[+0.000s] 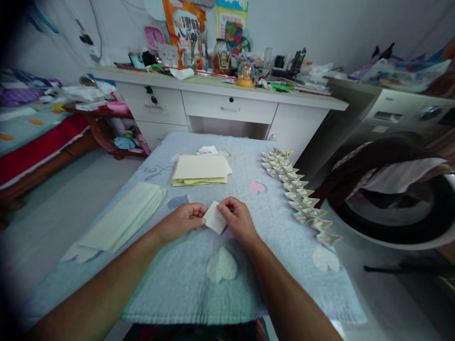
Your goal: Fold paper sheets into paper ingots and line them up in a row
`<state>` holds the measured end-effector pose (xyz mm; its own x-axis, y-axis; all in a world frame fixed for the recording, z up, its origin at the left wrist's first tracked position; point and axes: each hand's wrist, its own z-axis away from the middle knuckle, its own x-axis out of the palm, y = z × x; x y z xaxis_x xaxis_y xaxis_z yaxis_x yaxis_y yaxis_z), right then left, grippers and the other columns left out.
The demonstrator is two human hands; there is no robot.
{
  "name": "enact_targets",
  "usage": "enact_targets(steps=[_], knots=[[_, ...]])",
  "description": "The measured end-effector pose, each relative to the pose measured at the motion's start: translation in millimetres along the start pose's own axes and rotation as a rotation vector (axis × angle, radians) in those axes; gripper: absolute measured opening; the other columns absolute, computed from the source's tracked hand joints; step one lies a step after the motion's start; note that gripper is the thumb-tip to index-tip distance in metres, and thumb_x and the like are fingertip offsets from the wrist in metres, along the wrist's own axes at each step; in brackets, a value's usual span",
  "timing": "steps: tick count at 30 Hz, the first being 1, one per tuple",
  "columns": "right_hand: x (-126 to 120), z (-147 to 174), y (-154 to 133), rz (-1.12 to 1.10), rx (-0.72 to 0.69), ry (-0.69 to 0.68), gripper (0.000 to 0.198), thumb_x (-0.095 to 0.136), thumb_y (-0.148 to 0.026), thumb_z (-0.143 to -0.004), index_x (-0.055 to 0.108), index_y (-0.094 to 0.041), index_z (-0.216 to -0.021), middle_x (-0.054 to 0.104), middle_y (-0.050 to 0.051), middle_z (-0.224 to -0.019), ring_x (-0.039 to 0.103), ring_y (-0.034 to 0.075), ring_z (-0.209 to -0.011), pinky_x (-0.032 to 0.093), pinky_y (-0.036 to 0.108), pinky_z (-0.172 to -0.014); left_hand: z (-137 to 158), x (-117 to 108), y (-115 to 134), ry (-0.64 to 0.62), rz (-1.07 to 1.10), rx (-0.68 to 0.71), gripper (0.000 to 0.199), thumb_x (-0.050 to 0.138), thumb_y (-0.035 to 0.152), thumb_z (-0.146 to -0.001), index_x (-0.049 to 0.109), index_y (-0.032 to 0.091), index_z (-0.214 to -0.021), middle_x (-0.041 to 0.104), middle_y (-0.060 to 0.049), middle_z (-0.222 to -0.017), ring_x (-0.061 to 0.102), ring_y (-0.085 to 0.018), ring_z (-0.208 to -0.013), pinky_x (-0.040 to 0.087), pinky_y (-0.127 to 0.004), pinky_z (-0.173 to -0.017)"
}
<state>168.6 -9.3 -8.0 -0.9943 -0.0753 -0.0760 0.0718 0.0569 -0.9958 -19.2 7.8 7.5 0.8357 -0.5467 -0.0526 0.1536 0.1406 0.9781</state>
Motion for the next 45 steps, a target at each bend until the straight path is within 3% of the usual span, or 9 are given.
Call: enact_targets(steps=[6,10,16,21,25,31,35,39,45], knots=[[-1.1,-1.1,-2.3,-0.164,0.009,-0.008,0.031,0.069,-0.034,-0.072,0.05,-0.021,-0.093,0.057,-0.004,-0.073,0.051,0.01,-0.06,0.041,0.022,-0.054,-1.9,-1.3,-3.0,0.117,0.032,-0.023,0.019,0.062,0.026,-0.069,0.056,0.014,-0.082,0.063,0.0,-0.068,0.05,-0.007,-0.051,0.032,-0.017,-0.046],[-1.8,-2.3,1.1,-0.171,0.024,0.008,0.037,0.068,-0.03,-0.073,0.043,-0.023,-0.099,0.054,-0.008,-0.064,0.049,0.01,-0.053,0.037,0.02,-0.049,-1.0,-1.1,-1.6,0.094,0.035,-0.02,0.024,0.062,0.025,-0.069,0.054,0.015,-0.089,0.064,0.001,-0.068,0.053,-0.008,-0.051,0.031,-0.017,-0.045],[-3.7,-3.1,5.9,-0.159,0.017,-0.073,0.033,0.068,-0.031,-0.074,0.041,-0.024,-0.092,0.055,-0.007,-0.067,0.05,0.01,-0.056,0.037,0.02,-0.051,-4.2,0.7,-6.9,0.124,0.045,0.08,0.039,0.063,0.029,-0.074,0.05,0.015,-0.108,0.064,-0.001,-0.076,0.061,-0.013,-0.068,0.045,-0.023,-0.062],[-3.1,-1.5,6.3,-0.11,0.002,-0.114,0.027,0.065,-0.032,-0.076,0.044,-0.023,-0.09,0.052,-0.006,-0.068,0.048,0.01,-0.056,0.035,0.02,-0.051,-0.8,-0.5,-10.4,0.111,-0.224,0.131,0.035,0.052,0.031,-0.085,0.049,0.017,-0.117,0.056,0.005,-0.058,0.054,-0.011,-0.054,0.039,-0.021,-0.053],[-4.6,-0.8,6.7,0.067,-0.035,-0.064,0.017,0.059,-0.029,-0.079,0.05,-0.021,-0.09,0.048,-0.005,-0.067,0.045,0.01,-0.058,0.035,0.021,-0.053,4.8,3.0,-3.6,0.118,-0.29,0.133,0.055,0.054,0.026,-0.083,0.036,0.021,-0.134,0.05,0.01,-0.054,0.053,-0.01,-0.05,0.038,-0.02,-0.053],[-4.9,-2.1,9.8,0.578,-0.164,-0.004,0.016,0.056,-0.02,-0.08,0.058,-0.02,-0.096,0.052,-0.003,-0.07,0.049,0.014,-0.069,0.037,0.027,-0.069,5.1,5.2,-1.7,0.058,-0.468,0.078,0.042,0.054,0.026,-0.081,0.05,0.021,-0.123,0.053,0.008,-0.051,0.05,-0.011,-0.045,0.033,-0.02,-0.049],[-0.3,-0.9,7.4,0.876,-0.182,0.022,0.024,0.061,-0.022,-0.08,0.059,-0.02,-0.103,0.06,0.001,-0.08,0.05,0.019,-0.083,0.032,0.034,-0.08,5.0,6.7,-8.5,0.172,-0.769,0.189,0.041,0.062,0.025,-0.077,0.059,0.025,-0.118,0.059,0.004,-0.062,0.056,-0.015,-0.061,0.038,-0.024,-0.06],[2.4,-0.2,5.9,1.003,-0.149,0.089,0.024,0.065,-0.029,-0.078,0.059,-0.02,-0.099,0.061,0.006,-0.097,0.048,0.024,-0.092,0.031,0.035,-0.08,5.5,7.7,-11.8,0.213,-0.954,0.37,0.024,0.066,0.024,-0.077,0.068,0.022,-0.101,0.063,-0.004,-0.093,0.057,-0.02,-0.09,0.043,-0.03,-0.079],[0.0,0.4,5.3,1.035,-0.196,0.022,0.014,0.061,-0.026,-0.082,0.063,-0.021,-0.095,0.058,0.006,-0.098,0.045,0.024,-0.095,0.032,0.034,-0.081,4.7,9.0,-10.6,0.103,-1.074,0.471,0.014,0.061,0.021,-0.084,0.07,0.02,-0.094,0.066,-0.005,-0.097,0.055,-0.02,-0.096,0.044,-0.034,-0.087]])
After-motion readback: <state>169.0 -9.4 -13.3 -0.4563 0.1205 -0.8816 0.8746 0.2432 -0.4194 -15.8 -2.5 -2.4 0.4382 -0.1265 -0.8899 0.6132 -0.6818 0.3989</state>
